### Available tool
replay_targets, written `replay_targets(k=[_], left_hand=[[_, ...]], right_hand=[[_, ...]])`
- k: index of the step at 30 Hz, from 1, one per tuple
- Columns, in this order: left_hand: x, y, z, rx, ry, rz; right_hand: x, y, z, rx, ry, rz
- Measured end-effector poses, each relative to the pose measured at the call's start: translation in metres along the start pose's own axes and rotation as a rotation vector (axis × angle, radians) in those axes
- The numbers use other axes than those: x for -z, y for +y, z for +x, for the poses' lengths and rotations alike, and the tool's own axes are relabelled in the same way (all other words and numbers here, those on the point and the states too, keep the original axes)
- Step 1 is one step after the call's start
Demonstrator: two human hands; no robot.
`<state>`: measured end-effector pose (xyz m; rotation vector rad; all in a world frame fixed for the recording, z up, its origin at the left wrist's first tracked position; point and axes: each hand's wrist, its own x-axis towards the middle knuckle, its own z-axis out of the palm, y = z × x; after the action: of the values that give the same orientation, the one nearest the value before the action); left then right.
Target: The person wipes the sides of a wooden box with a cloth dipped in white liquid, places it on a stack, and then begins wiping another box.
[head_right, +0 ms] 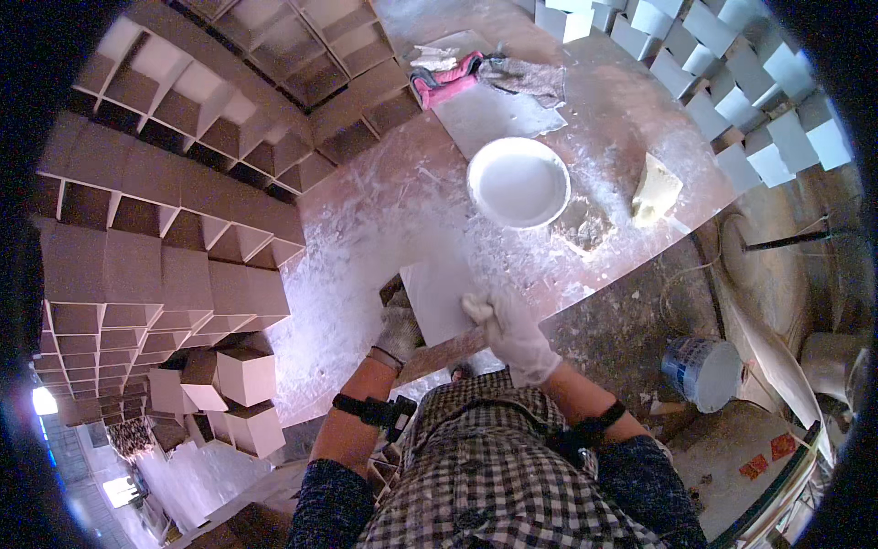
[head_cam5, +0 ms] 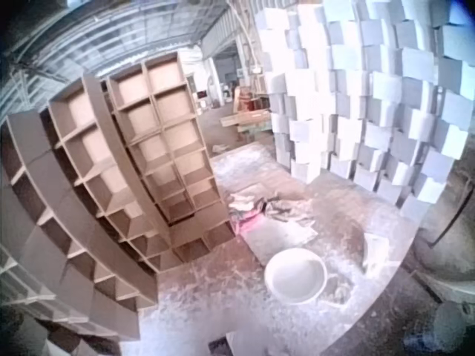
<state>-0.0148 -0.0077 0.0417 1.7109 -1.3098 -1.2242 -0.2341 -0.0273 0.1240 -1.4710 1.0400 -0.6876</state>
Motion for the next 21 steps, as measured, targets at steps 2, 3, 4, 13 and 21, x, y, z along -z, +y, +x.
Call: replay_targets(k=[2,3,4,13,21], left_hand=[[0.003,-0.005,0.003,0.013,-0.015,0.088],[0.004,-0.008,0.004,0.028,-0.035,0.174],[0.004,-0.012,0.005,0.03,-0.031,0.177],[0.0,-0.032,0.008,0.041,-0.01,0.156],[0.006,0.065,-0.02,0.344,0.098,-0.778]], right_hand=[[0.003,0.0,-0.005,0.033,-0.048,0.117],[0.003,-0.002,-0.005,0.062,-0.093,0.234],[0.007,-0.005,0.002,0.064,-0.097,0.237],[0.004,0.003,0.054,0.154,-0.105,0.025],[0.057,0.037,0.03,0.004,-0.198,0.338]])
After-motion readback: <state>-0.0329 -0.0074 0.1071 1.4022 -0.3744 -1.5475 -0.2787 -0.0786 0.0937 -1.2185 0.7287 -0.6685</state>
